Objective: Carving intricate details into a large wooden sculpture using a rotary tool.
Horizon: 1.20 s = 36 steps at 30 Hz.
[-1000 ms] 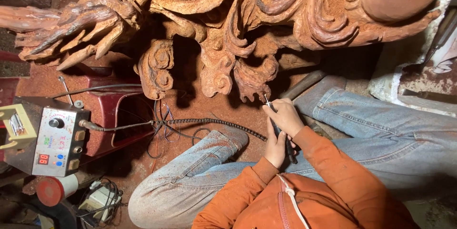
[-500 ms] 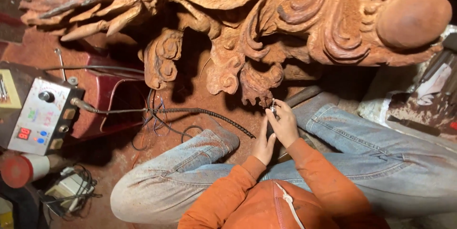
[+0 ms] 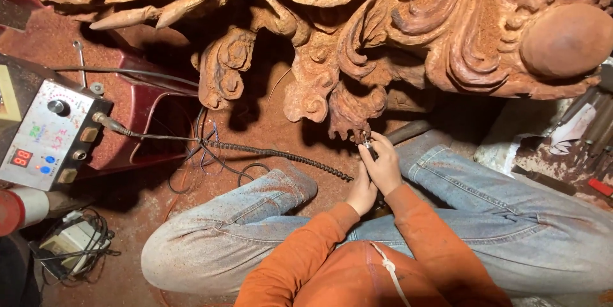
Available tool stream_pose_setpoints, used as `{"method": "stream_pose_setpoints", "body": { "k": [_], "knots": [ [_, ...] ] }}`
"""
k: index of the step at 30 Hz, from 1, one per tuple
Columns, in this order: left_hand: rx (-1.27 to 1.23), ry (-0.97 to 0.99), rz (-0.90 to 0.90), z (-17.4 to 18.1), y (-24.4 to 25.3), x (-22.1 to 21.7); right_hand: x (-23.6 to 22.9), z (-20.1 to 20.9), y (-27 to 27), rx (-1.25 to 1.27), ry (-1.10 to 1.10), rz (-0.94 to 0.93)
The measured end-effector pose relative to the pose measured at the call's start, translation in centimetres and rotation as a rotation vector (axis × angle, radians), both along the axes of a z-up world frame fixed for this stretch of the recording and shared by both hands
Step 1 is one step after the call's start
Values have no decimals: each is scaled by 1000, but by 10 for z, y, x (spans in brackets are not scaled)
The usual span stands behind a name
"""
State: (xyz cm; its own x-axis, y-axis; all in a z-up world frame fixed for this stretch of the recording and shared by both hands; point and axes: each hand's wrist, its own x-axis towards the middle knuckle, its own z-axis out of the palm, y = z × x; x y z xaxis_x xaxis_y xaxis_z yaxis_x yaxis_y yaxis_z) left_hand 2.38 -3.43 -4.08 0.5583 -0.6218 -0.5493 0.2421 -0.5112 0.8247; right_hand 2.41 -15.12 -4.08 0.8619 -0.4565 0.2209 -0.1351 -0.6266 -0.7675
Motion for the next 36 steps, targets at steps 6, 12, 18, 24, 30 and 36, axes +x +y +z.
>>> {"method": "stream_pose_setpoints", "body": {
  "k": [6,12,18,24,30,36],
  "knots": [
    [20,30,-67,26,0,10,2,13,0,38,15,-36],
    [24,34,-62,16,-1,7,3,11,1,-7,36,-19],
    [-2,35,-57,30,3,10,1,13,-1,49,53,-66],
    [34,-5,-45,26,5,10,3,13,1,22,56,-49],
    [79,6,-99,40,8,12,-1,12,0,121,95,-97],
    [58,-65,-7,32,19,3,3,15,2,270,117,-122]
  ]
}}
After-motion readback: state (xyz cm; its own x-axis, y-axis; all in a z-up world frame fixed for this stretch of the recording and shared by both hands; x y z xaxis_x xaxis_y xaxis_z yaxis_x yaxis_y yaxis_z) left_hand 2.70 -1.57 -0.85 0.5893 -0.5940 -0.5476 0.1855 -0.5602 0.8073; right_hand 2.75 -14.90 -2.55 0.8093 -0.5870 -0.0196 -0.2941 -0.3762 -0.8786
